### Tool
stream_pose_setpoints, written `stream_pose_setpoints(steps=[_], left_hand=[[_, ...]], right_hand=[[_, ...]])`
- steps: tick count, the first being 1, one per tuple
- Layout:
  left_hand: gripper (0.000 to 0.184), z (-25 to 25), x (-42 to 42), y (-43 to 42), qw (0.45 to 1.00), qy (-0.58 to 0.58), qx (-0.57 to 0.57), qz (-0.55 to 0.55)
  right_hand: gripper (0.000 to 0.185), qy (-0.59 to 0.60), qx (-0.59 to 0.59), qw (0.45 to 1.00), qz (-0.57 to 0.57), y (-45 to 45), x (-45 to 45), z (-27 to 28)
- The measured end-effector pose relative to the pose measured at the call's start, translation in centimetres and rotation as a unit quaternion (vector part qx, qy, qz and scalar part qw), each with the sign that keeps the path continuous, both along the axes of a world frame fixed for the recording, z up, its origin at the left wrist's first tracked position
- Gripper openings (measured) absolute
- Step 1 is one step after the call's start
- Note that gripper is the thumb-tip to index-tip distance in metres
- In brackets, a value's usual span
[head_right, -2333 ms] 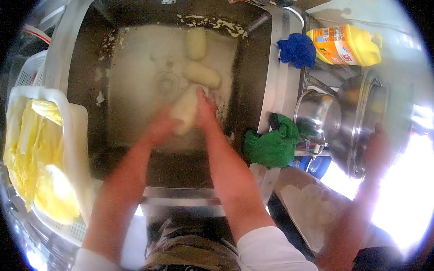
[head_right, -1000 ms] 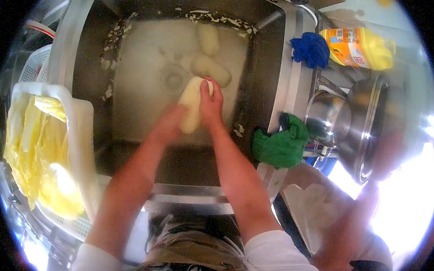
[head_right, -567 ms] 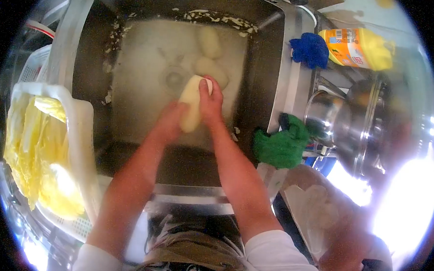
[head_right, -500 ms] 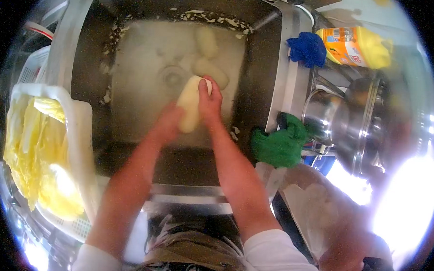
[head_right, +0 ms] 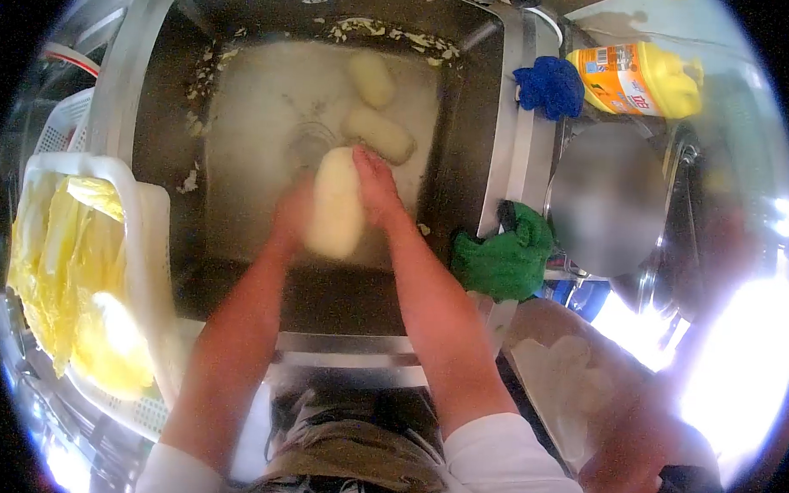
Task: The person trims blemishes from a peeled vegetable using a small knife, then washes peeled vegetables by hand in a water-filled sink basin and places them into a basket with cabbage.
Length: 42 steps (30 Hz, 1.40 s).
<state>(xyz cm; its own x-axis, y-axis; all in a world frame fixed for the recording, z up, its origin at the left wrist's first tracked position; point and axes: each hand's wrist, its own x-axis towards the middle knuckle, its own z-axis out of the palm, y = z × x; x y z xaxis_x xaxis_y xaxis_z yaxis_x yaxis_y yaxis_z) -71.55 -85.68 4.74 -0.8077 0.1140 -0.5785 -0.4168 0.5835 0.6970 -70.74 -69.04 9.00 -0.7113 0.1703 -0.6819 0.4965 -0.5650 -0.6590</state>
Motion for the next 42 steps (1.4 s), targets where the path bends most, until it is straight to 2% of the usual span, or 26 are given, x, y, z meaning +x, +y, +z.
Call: stream_pose_setpoints(steps=[1,2,3,5,6,9,11,14,20,23,26,29,32,35,39,42], left_hand=[[0.043,2.9,-0.6,0.7,0.99,-0.103,0.075,0.062],[0.045,7.6,-1.0,1.2,0.941,-0.21,0.217,0.151],[0.05,10.0,-1.1,1.2,0.853,-0.307,0.351,0.235],[0.054,9.1,-1.3,0.3,0.858,-0.343,0.34,0.178],[0.056,8.3,-1.4,-0.2,0.858,-0.362,0.333,0.148],[0.057,3.8,-1.0,-0.2,0.838,-0.359,0.365,0.191],[0.058,5.5,-1.3,0.3,0.876,-0.3,0.328,0.186],[0.063,5.7,-1.1,0.8,0.901,-0.241,0.306,0.189],[0.07,4.7,-0.9,0.6,0.892,-0.237,0.312,0.226],[0.069,5.5,-1.4,0.6,0.903,-0.234,0.292,0.209],[0.066,6.3,-1.3,0.8,0.903,-0.229,0.293,0.214],[0.061,5.4,-1.0,1.0,0.912,-0.2,0.292,0.208],[0.057,5.9,-1.2,1.0,0.914,-0.199,0.291,0.2],[0.055,6.1,-1.2,1.0,0.915,-0.193,0.288,0.205],[0.054,5.3,-1.1,1.1,0.897,-0.209,0.321,0.22],[0.053,6.4,-1.5,1.1,0.907,-0.197,0.311,0.205]], right_hand=[[0.043,-0.008,-0.029,1.0,0.0,-0.3,0.1,-0.6],[0.044,-0.016,-0.06,0.998,0.0,-0.7,0.3,-1.3],[0.046,0.001,0.064,0.997,0.036,-1.3,0.5,-1.9],[0.051,0.04,0.309,0.944,0.104,-2.1,0.9,-2.9],[0.054,0.052,0.308,0.94,0.135,-2.3,1.2,-2.0],[0.067,0.091,0.324,0.921,0.197,-2.8,3.3,0.7],[0.073,0.127,0.359,0.903,0.2,-3.6,4.9,-0.2],[0.074,0.028,0.219,0.966,0.136,-3.8,3.9,1.6],[0.081,0.077,0.156,0.976,0.132,-3.5,4.7,1.1],[0.081,0.095,0.105,0.984,0.113,-3.5,3.9,3.5],[0.081,0.09,0.122,0.979,0.135,-3.2,4.8,1.3],[0.083,0.062,0.083,0.989,0.105,-3.5,4.0,3.3],[0.085,0.104,0.059,0.986,0.118,-3.4,4.4,1.8],[0.086,0.071,0.06,0.99,0.102,-3.5,4.1,2.7],[0.086,0.101,0.023,0.991,0.089,-3.3,4.4,1.9],[0.085,0.091,0.029,0.991,0.098,-3.3,3.9,2.4]])
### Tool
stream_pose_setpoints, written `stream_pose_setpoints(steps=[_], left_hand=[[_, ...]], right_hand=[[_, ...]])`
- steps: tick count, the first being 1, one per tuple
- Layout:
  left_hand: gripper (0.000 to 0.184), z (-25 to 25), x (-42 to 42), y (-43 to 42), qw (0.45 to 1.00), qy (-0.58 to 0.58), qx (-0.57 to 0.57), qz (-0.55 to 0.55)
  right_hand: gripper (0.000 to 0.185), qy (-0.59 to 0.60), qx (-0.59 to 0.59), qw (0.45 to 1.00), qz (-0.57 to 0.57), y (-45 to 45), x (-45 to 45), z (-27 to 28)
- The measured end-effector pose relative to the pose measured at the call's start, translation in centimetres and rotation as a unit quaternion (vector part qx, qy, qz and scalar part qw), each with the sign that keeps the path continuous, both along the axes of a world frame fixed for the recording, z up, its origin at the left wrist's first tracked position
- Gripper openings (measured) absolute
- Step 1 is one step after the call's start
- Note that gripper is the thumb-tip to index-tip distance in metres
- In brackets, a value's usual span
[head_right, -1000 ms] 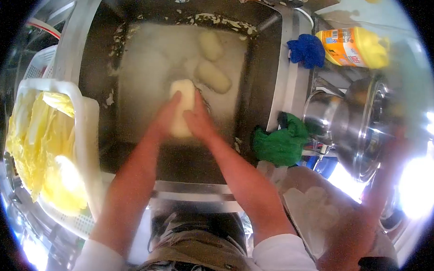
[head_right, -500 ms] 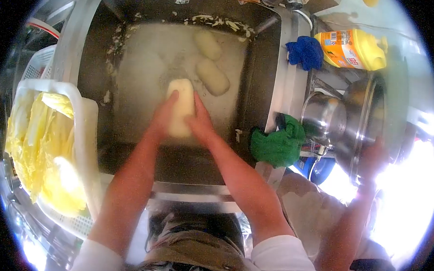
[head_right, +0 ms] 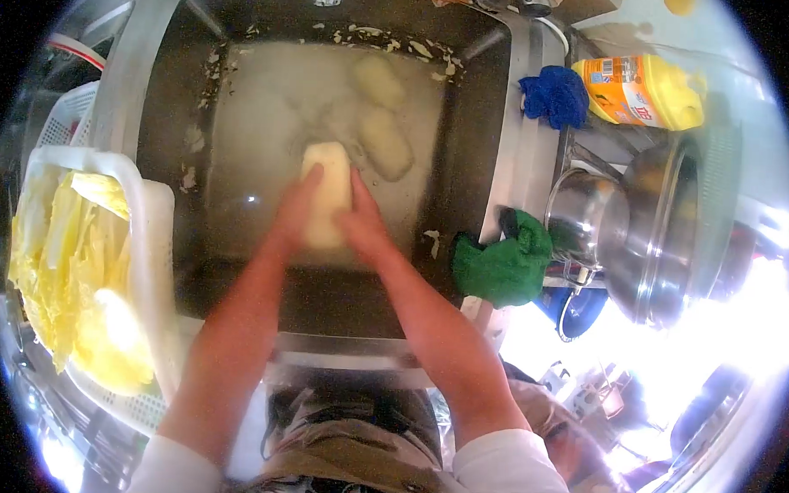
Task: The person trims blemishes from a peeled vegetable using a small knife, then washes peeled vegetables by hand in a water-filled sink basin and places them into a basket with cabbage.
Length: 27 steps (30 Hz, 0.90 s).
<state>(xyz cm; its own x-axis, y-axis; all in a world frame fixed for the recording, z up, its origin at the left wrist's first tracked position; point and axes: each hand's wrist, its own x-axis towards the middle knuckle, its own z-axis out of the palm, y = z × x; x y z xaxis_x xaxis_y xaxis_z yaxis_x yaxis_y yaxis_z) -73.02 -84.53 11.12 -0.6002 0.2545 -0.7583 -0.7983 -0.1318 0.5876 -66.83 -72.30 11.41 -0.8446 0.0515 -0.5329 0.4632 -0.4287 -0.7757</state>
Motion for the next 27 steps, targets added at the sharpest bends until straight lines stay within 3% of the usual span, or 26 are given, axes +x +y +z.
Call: stream_pose_setpoints(steps=[9,15,18,20,23,27], left_hand=[[0.051,4.2,-0.2,0.7,0.992,0.032,-0.114,-0.04],[0.053,1.8,0.3,0.4,0.996,0.066,-0.059,-0.009],[0.056,2.3,0.1,0.6,0.983,0.08,-0.153,-0.064],[0.057,1.6,0.2,0.3,0.986,0.093,-0.127,-0.06],[0.058,-0.6,0.3,0.1,0.991,0.094,-0.096,-0.025],[0.058,1.0,0.2,0.5,0.99,0.106,-0.096,-0.019]], right_hand=[[0.079,-0.026,0.033,0.999,-0.014,-0.2,0.5,-0.4],[0.075,-0.025,0.05,0.998,-0.013,-0.3,0.2,0.2],[0.073,-0.06,0.07,0.996,-0.017,-0.3,-0.8,0.0],[0.072,-0.055,0.094,0.994,-0.008,-0.3,-0.9,-0.4],[0.07,-0.041,0.013,0.999,-0.031,-0.4,-0.8,0.2],[0.069,-0.06,0.032,0.997,-0.047,-0.7,-1.4,1.2]])
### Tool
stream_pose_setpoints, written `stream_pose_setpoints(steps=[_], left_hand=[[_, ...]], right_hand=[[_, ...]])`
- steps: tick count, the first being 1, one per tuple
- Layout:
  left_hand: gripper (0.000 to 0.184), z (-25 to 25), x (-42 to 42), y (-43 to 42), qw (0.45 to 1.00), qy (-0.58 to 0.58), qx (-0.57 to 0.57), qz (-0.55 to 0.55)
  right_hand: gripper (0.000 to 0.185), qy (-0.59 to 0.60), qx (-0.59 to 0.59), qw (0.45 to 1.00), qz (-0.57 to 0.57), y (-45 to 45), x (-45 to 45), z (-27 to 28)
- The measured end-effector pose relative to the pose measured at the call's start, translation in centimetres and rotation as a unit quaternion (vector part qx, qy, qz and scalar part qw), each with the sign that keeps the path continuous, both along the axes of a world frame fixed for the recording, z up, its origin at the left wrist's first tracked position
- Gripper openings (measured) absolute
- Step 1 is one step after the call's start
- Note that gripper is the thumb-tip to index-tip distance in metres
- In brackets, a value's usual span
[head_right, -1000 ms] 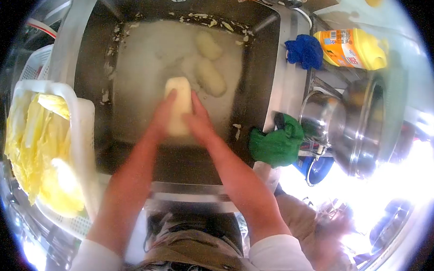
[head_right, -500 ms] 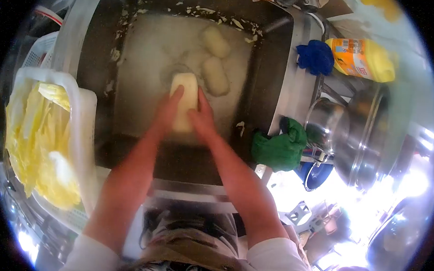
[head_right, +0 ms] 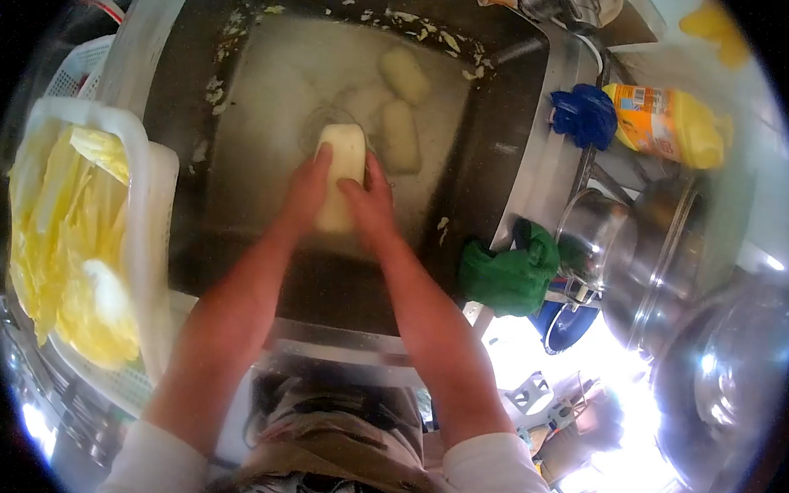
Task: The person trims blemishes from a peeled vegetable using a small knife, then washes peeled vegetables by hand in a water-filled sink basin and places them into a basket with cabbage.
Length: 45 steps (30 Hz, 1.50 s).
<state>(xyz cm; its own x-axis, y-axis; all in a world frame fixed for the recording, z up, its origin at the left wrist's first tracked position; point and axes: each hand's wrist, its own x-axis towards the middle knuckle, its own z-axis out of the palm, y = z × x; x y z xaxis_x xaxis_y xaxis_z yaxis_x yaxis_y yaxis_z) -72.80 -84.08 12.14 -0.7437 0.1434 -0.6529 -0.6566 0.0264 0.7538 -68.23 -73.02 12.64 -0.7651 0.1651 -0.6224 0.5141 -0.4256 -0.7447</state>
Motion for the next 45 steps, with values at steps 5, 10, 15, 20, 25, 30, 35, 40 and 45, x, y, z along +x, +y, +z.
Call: stream_pose_setpoints(steps=[5,10,15,20,25,30,35,40,45], left_hand=[[0.058,0.7,-0.1,-0.1,1.0,0.01,-0.024,-0.009],[0.057,0.1,0.1,0.2,0.999,0.014,-0.032,-0.018],[0.057,0.8,0.1,0.1,0.999,-0.007,-0.049,-0.02],[0.057,0.7,0.1,0.3,0.999,0.018,-0.039,-0.014],[0.057,0.3,0.2,0.2,0.998,0.032,-0.049,-0.022],[0.059,0.1,-0.1,0.2,0.997,0.02,-0.074,-0.034],[0.06,-0.7,0.0,-0.2,0.997,0.025,-0.075,-0.024],[0.059,0.2,-0.1,0.2,0.995,0.021,-0.093,-0.036],[0.056,-0.1,0.2,0.4,0.997,0.017,-0.07,-0.014]], right_hand=[[0.069,0.021,-0.006,1.0,-0.006,0.3,0.2,-1.1],[0.071,-0.005,-0.012,1.0,-0.011,0.4,0.5,-1.0],[0.072,-0.009,-0.026,1.0,-0.013,0.4,0.8,-0.9],[0.071,-0.006,-0.033,0.999,-0.029,0.1,0.4,0.0],[0.068,0.027,-0.034,0.999,-0.017,0.4,0.5,-0.8],[0.07,0.024,-0.029,0.999,-0.027,0.0,0.3,-0.4],[0.068,0.016,-0.003,1.0,-0.018,-0.2,0.0,-0.8],[0.07,0.011,-0.024,0.999,-0.041,0.2,0.3,-0.9],[0.067,0.004,-0.028,0.998,-0.05,0.1,0.3,0.3]])
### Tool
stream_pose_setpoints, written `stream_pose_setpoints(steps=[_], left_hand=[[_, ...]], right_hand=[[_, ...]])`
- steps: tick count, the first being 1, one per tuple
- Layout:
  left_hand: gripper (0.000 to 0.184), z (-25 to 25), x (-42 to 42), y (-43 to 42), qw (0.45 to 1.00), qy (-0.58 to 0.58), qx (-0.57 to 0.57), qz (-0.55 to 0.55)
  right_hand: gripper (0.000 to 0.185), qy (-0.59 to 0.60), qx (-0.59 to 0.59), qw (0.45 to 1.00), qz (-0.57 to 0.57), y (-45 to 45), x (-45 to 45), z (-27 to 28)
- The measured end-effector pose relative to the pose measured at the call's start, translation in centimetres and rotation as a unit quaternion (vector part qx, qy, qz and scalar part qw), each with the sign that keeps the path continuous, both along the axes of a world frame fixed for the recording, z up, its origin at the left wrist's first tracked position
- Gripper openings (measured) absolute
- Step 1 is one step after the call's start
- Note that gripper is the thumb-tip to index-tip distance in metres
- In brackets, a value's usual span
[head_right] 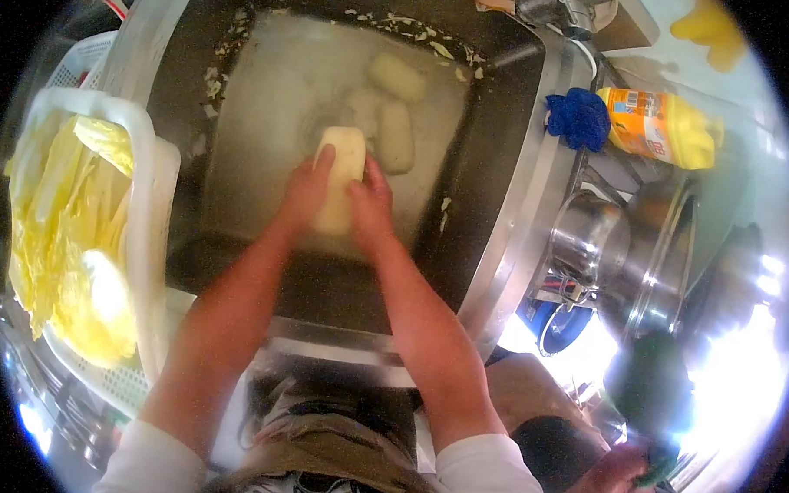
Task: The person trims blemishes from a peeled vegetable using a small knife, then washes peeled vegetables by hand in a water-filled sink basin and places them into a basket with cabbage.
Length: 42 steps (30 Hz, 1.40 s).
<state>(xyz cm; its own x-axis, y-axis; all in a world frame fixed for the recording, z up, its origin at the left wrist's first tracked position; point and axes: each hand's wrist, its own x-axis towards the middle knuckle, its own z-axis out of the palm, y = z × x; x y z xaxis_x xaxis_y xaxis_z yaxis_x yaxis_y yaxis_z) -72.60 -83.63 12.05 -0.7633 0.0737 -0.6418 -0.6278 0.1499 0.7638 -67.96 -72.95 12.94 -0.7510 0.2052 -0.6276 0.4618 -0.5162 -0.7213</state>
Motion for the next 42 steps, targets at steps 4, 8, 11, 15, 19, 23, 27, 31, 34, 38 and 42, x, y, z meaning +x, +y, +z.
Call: stream_pose_setpoints(steps=[4,8,11,15,19,23,27,31,34,38,42], left_hand=[[0.056,-0.9,-0.1,-0.2,1.0,-0.005,0.003,-0.002],[0.056,-0.3,-0.1,-0.2,0.999,0.007,-0.032,-0.022],[0.056,-0.5,-0.2,-0.2,1.0,-0.002,-0.021,-0.018],[0.058,-1.2,0.1,-0.3,0.999,0.006,-0.046,-0.004],[0.068,-3.6,0.5,-1.4,0.994,-0.112,-0.011,-0.004],[0.077,-5.1,0.7,-1.7,0.978,-0.172,-0.113,-0.029],[0.077,-1.6,-0.4,-1.7,0.994,-0.1,-0.026,0.042],[0.076,-3.3,-0.7,-2.0,0.987,-0.138,0.049,0.061],[0.075,-2.2,-0.8,-2.1,0.993,-0.113,-0.014,0.013],[0.074,-0.6,-0.8,-1.6,0.994,-0.08,-0.076,-0.018],[0.073,-0.4,-0.8,-1.6,0.996,-0.053,-0.075,-0.009]], right_hand=[[0.063,-0.006,0.006,1.0,-0.013,-0.1,-0.1,-1.0],[0.064,-0.017,-0.015,1.0,-0.008,0.3,0.2,-2.1],[0.064,0.003,-0.003,1.0,0.006,0.4,0.1,-1.8],[0.063,-0.007,0.059,0.998,0.036,0.0,0.2,-2.7],[0.052,-0.007,0.147,0.979,0.143,0.4,2.0,-5.9],[0.026,-0.076,0.489,0.767,0.408,1.2,1.4,-3.5],[0.018,-0.019,0.514,0.817,0.261,2.1,1.7,-4.5],[0.017,0.109,0.542,0.803,0.223,1.1,1.7,-3.4],[0.021,0.214,0.594,0.738,0.236,0.8,1.6,-2.7],[0.024,0.269,0.608,0.701,0.256,0.4,1.0,-1.5],[0.026,0.127,0.586,0.662,0.45,0.6,2.0,-1.0]])
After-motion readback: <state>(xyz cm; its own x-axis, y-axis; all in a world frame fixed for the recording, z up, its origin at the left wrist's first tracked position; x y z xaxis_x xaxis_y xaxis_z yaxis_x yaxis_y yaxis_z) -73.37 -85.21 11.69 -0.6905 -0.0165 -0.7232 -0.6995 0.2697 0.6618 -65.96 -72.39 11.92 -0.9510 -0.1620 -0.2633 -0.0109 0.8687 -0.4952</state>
